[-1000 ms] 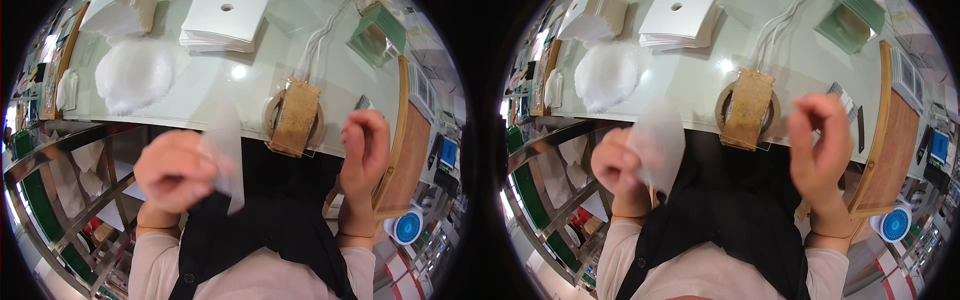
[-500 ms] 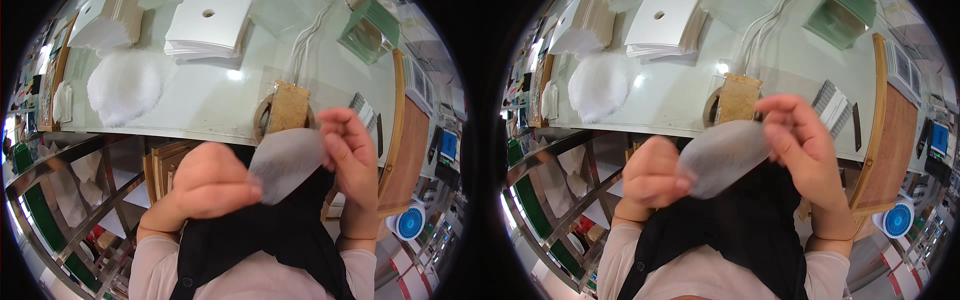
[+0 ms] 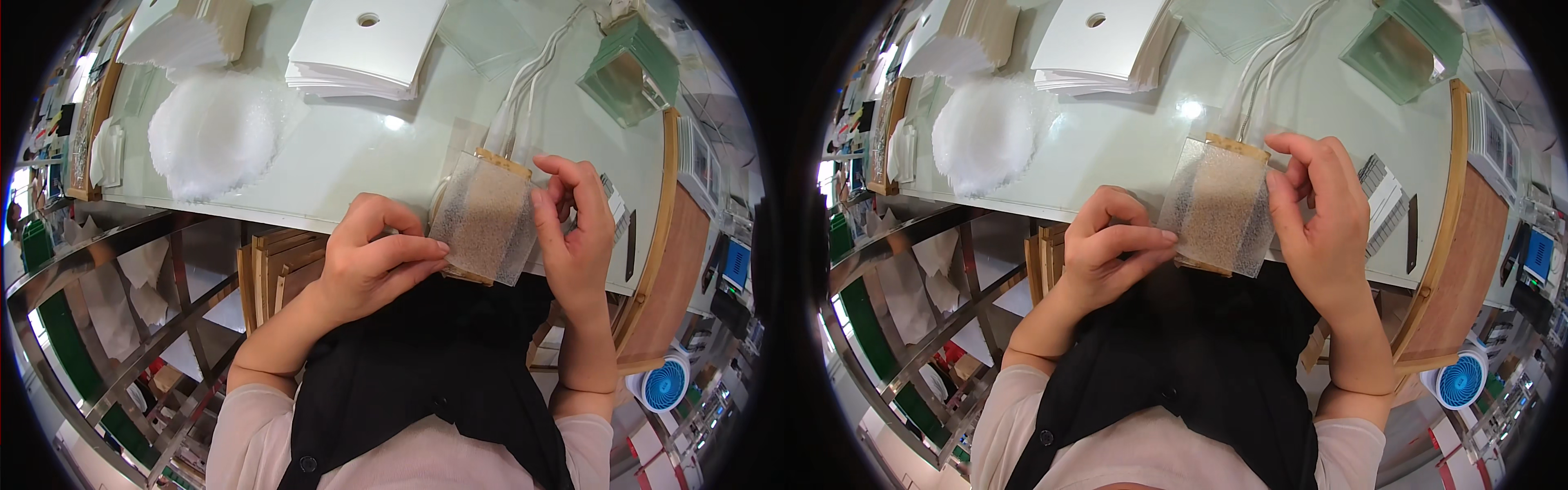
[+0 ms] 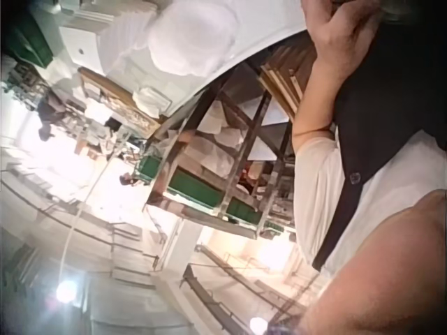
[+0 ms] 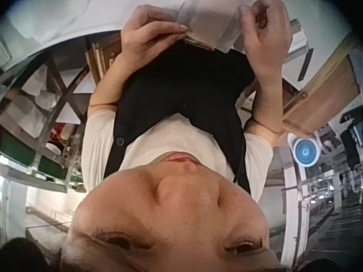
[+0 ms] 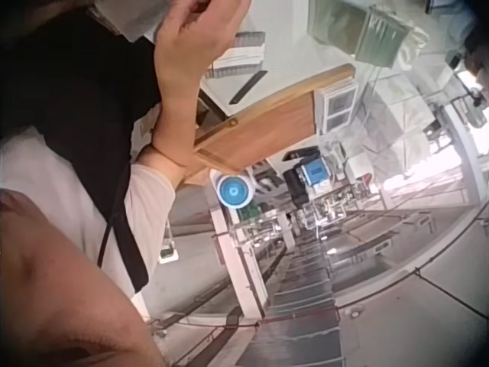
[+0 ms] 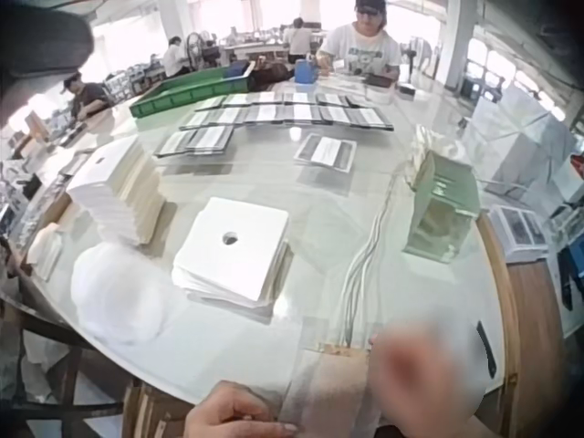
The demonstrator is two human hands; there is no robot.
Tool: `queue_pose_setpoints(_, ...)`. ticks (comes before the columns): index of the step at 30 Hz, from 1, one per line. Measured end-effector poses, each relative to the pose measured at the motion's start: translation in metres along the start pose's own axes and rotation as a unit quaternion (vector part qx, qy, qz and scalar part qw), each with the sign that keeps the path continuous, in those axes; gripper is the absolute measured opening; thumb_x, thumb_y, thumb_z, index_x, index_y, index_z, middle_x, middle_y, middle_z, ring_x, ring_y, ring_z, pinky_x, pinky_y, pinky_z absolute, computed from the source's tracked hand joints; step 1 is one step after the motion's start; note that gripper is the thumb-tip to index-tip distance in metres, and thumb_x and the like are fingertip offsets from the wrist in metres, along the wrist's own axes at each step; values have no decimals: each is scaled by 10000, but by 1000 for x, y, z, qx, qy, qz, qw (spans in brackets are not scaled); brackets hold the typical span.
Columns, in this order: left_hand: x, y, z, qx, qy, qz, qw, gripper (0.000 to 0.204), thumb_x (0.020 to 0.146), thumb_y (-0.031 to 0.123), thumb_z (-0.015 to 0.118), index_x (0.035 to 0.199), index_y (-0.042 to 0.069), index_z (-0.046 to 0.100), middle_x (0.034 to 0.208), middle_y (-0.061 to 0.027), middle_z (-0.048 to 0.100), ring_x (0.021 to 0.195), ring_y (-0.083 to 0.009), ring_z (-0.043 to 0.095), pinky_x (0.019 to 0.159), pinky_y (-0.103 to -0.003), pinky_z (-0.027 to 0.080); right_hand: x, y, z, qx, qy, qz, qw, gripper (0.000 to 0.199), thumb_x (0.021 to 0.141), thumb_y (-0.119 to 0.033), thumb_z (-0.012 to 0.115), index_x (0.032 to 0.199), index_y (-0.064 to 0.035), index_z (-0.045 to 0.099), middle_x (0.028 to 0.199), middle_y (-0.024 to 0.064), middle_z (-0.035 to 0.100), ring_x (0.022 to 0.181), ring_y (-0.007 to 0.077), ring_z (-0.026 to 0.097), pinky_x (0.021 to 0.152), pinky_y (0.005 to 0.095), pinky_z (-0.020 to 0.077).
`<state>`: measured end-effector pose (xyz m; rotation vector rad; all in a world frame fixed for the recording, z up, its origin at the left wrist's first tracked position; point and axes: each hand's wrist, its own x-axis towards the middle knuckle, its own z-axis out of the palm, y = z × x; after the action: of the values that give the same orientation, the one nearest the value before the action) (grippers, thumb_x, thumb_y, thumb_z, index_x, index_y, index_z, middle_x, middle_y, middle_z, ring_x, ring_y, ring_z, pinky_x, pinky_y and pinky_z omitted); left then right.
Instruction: Assembling small solar panels by layering solar cells with protective and backing sheets.
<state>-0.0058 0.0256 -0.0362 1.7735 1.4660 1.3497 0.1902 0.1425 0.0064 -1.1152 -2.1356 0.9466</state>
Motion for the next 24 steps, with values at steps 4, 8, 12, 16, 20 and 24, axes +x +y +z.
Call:
queue_pose_setpoints(4,1,-2,-2,-13,-3,8,1000,284,600,-1,789,856,75,692,772,-33,504,678,-161,495,573,-263,410,0,1,1,-12,3,-13,1000,256,786,47,568,1032,-22,576,757,15,419,663,89,411,588,209,346)
queue_pose_setpoints(8,1,-3,-4,-3,-13,24,1000,286,607,9,786,871,65,692,791,-44,521,694,-166,509,583,-266,420,0,1,1,-15,3,-27,1000,263,779,50,570,1033,-21,576,780,23,430,671,92,417,596,209,349)
queue_pose_setpoints(12,1,5,-6,-23,-32,-9,999,271,626,-1,768,879,54,688,807,-58,533,701,-170,521,588,-263,428,-3,5,-1,0,11,-5,1000,242,805,18,576,1044,-20,571,827,22,448,689,91,426,619,204,359)
queue_pose_setpoints(16,0,13,-3,-37,-45,-45,997,249,656,-24,738,889,43,682,819,-68,540,700,-169,531,589,-253,430,-9,7,-6,61,-18,53,997,221,835,-23,582,1055,-18,564,843,19,466,702,90,434,640,203,367)
queue_pose_setpoints(20,-7,13,1,-12,-36,-56,998,274,644,16,756,903,72,684,817,-54,559,733,-193,520,614,-287,426,-12,9,-8,56,4,25,998,230,843,-67,589,1067,-24,563,873,35,510,741,107,461,658,215,376)
queue_pose_setpoints(24,-9,13,-3,10,-33,-17,999,337,673,21,738,988,55,622,793,-65,563,717,-220,507,646,-301,412,-29,20,-46,-156,61,-34,985,458,773,-205,682,1172,-39,530,1128,92,548,1007,218,518,815,309,401)
